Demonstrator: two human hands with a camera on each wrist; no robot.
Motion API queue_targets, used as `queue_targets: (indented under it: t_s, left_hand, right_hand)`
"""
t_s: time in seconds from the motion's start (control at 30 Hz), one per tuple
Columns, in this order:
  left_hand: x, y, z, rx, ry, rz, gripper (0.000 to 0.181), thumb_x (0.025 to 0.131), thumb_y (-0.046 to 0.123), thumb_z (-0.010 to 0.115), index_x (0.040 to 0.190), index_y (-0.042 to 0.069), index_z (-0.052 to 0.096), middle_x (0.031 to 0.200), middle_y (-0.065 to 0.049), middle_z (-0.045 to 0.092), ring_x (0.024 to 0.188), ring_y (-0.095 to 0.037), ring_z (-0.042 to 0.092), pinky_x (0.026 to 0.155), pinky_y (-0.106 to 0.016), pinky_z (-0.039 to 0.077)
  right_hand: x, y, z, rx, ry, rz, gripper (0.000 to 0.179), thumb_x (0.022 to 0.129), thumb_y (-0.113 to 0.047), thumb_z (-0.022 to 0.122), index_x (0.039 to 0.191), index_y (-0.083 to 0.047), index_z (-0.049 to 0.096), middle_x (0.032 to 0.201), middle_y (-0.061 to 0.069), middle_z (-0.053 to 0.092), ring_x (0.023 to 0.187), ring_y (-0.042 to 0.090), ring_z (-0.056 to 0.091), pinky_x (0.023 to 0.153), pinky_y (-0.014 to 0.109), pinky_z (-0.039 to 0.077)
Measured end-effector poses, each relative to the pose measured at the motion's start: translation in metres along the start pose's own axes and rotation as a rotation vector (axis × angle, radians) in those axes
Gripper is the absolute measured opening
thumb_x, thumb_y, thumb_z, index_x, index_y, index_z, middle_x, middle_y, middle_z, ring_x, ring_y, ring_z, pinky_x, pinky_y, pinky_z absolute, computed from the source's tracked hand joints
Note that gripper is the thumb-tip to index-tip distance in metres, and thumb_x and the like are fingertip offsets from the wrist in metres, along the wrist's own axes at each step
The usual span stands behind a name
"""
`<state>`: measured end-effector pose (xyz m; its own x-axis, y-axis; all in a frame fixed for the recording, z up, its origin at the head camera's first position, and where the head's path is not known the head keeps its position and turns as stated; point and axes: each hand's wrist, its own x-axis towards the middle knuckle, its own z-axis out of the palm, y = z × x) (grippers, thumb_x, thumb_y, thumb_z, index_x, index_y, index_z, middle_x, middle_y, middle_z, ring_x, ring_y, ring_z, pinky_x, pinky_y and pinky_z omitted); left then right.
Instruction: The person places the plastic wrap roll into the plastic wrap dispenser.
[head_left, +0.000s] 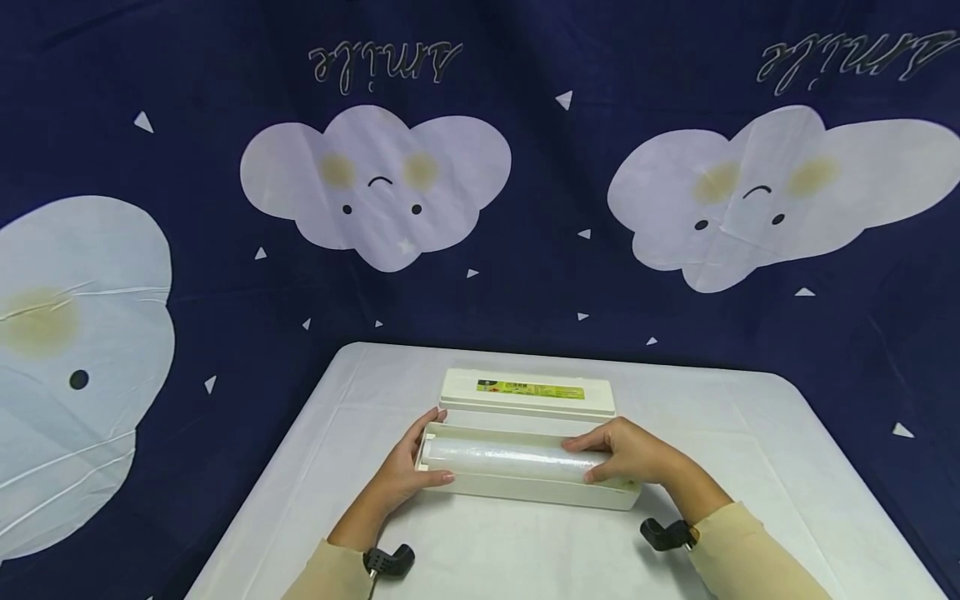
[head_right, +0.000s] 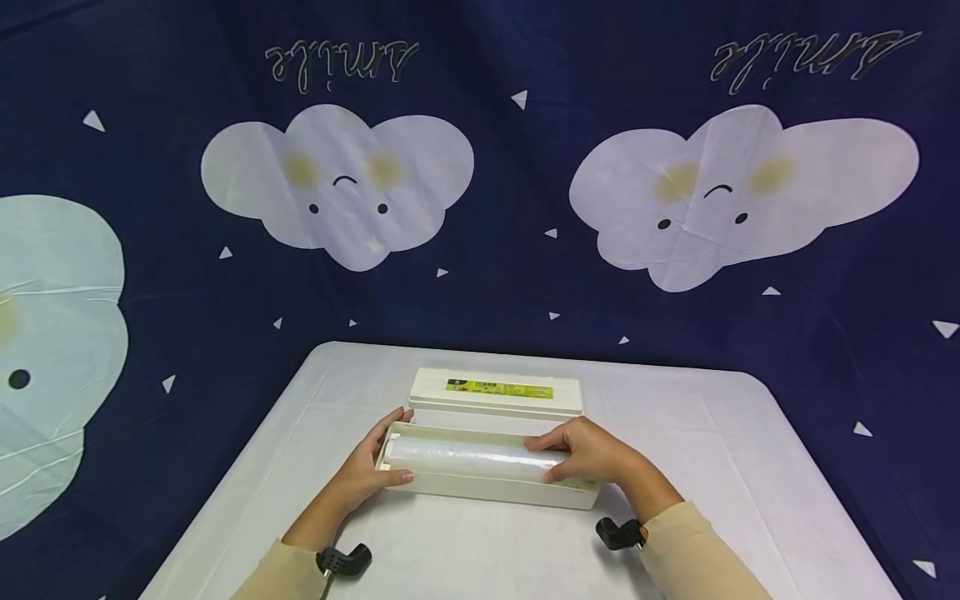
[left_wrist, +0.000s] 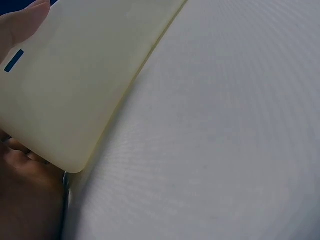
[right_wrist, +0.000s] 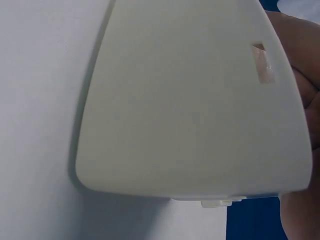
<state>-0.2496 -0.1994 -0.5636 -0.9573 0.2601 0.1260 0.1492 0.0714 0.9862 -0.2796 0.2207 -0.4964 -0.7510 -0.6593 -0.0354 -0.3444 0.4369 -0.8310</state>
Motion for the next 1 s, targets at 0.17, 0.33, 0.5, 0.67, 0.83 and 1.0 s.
queue_targets:
  t_s: [0.17, 0.33, 0.5, 0.67, 0.83, 1.0]
  left_hand:
    - [0.0, 0.001, 0.001, 0.0, 0.001, 0.001, 0.115, 0.072, 0.0, 0.094, 0.166, 0.008, 0.028, 0.169, -0.008, 0.033, 0.144, -0.037, 0.043, 0.106, -0.028, 0.047]
    - [0.0, 0.001, 0.001, 0.001, 0.0, 0.001, 0.115, 0.073, -0.001, 0.094, 0.166, 0.007, 0.027, 0.169, -0.009, 0.032, 0.146, -0.037, 0.041, 0.107, -0.028, 0.046]
    - [0.0, 0.001, 0.001, 0.014, 0.005, -0.003, 0.115, 0.073, 0.0, 0.094, 0.166, 0.008, 0.027, 0.169, -0.008, 0.033, 0.146, -0.036, 0.042, 0.108, -0.028, 0.045]
    - [0.0, 0.001, 0.0, 0.015, 0.006, -0.003, 0.115, 0.073, 0.001, 0.094, 0.166, 0.009, 0.028, 0.169, -0.007, 0.033, 0.146, -0.035, 0.041, 0.108, -0.028, 0.044]
    - [-0.001, 0.0, 0.0, 0.008, 0.001, -0.004, 0.115, 0.073, 0.001, 0.094, 0.166, 0.008, 0.027, 0.169, -0.008, 0.032, 0.147, -0.035, 0.04, 0.109, -0.027, 0.044]
    - [0.0, 0.0, 0.0, -0.002, 0.0, -0.011, 0.115, 0.073, 0.0, 0.094, 0.167, 0.008, 0.027, 0.169, -0.008, 0.032, 0.149, -0.034, 0.037, 0.11, -0.027, 0.042]
  right_hand:
    - [-0.001, 0.001, 0.0, -0.019, 0.007, -0.008, 0.05, 0.078, -0.013, 0.093, 0.126, -0.011, 0.078, 0.131, -0.003, 0.07, 0.127, 0.02, 0.062, 0.1, 0.017, 0.046]
    - [-0.001, 0.003, 0.002, -0.041, 0.014, -0.019, 0.051, 0.079, -0.013, 0.093, 0.127, -0.01, 0.078, 0.13, -0.002, 0.071, 0.125, 0.017, 0.062, 0.1, 0.018, 0.047]
    - [-0.002, 0.002, 0.003, -0.077, 0.028, -0.022, 0.051, 0.079, -0.012, 0.093, 0.128, -0.01, 0.078, 0.13, -0.004, 0.071, 0.124, 0.014, 0.063, 0.1, 0.019, 0.048]
    - [-0.004, 0.001, 0.005, -0.11, 0.046, -0.059, 0.049, 0.08, -0.01, 0.093, 0.126, -0.009, 0.078, 0.129, -0.003, 0.072, 0.124, 0.015, 0.062, 0.101, 0.022, 0.049]
    - [-0.008, 0.0, 0.004, -0.134, 0.084, -0.079, 0.047, 0.081, -0.011, 0.092, 0.125, -0.01, 0.079, 0.127, -0.002, 0.073, 0.122, 0.015, 0.064, 0.101, 0.025, 0.051]
    - [-0.017, -0.001, 0.002, -0.119, 0.135, -0.089, 0.044, 0.084, -0.018, 0.091, 0.126, -0.009, 0.078, 0.126, 0.001, 0.074, 0.12, 0.019, 0.067, 0.101, 0.027, 0.052]
